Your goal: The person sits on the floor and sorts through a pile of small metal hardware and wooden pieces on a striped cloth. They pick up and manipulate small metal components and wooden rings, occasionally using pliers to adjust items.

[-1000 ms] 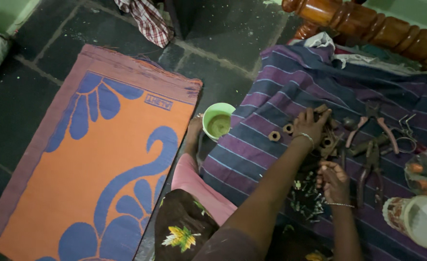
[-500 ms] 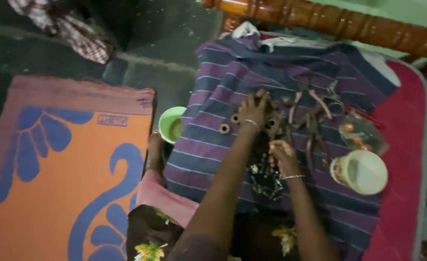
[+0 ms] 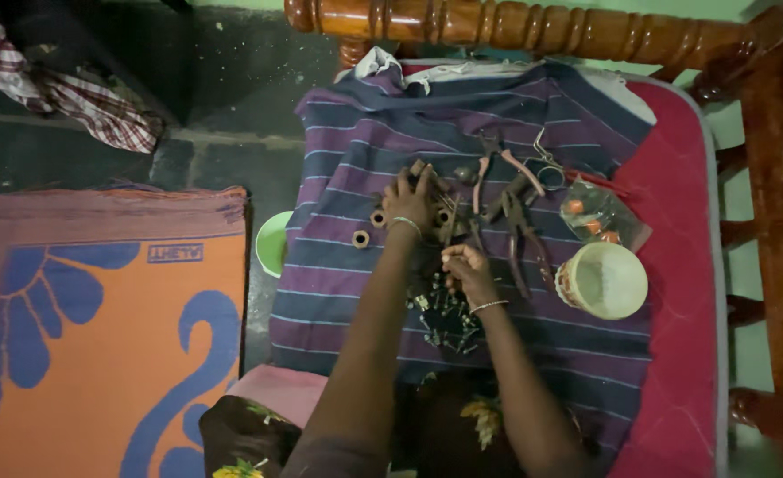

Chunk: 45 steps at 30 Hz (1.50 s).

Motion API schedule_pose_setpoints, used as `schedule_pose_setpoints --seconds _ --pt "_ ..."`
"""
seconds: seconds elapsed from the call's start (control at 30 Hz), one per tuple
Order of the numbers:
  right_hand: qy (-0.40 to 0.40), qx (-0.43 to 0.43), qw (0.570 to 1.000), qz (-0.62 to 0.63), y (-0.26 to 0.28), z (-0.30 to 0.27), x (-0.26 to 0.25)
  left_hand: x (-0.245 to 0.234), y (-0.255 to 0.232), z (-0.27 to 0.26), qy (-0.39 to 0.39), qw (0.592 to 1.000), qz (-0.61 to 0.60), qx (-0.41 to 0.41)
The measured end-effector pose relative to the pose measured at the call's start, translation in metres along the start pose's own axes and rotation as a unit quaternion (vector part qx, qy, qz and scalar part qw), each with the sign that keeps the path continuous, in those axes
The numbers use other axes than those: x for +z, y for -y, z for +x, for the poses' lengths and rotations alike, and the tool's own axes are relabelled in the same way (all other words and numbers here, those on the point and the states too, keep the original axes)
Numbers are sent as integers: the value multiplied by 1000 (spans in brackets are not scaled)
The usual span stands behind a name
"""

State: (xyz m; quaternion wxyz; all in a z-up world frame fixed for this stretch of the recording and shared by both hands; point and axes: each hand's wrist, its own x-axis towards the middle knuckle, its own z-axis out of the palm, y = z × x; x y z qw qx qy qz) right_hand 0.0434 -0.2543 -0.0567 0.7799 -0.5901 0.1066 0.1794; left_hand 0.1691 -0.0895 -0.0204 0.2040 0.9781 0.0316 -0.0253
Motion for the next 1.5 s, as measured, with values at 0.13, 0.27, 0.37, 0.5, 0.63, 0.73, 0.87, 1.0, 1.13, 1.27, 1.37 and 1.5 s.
schedule_pose_setpoints --seconds 0.13,0.27,0.37,0.5,0.63,0.73,0.87,1.0,1.13,1.27,1.37,1.5 --pt "-3 7 1000 3 2 1 2 -1 -1 -1 -8 1000 -11 5" --pt "-7 9 1000 1 10 -3 6 -5 -3 -2 0 1000 -9 -4" --pt "-7 4 1000 -1 17 -8 9 -6 -4 -3 3 1000 -7 -1" --pt "-12 14 1000 -11 24 -10 12 -8 -4 -4 0 1000 -11 2" --pt "-2 7 1000 -5 25 -10 13 -13 -7 -3 21 1000 -10 -8" --pt "-4 13 1000 -2 21 -8 10 -14 -8 -3 25 1000 -9 -13" --pt "1 -13 1000 3 14 -6 6 -10 -8 1 36 999 -7 -19" --pt "5 4 1000 -4 12 -3 5 11 2 11 35 998 47 16" --pt "10 20 1000 4 9 0 3 29 22 7 -14 998 18 63" --pt "15 22 1000 10 6 4 1 32 40 -10 -35 993 34 104" --pt "26 10 999 24 5 0 -1 23 51 -27 -71 990 -5 121" --pt "64 -7 993 102 8 -2 -4 2 53 -57 -66 988 -140 22"
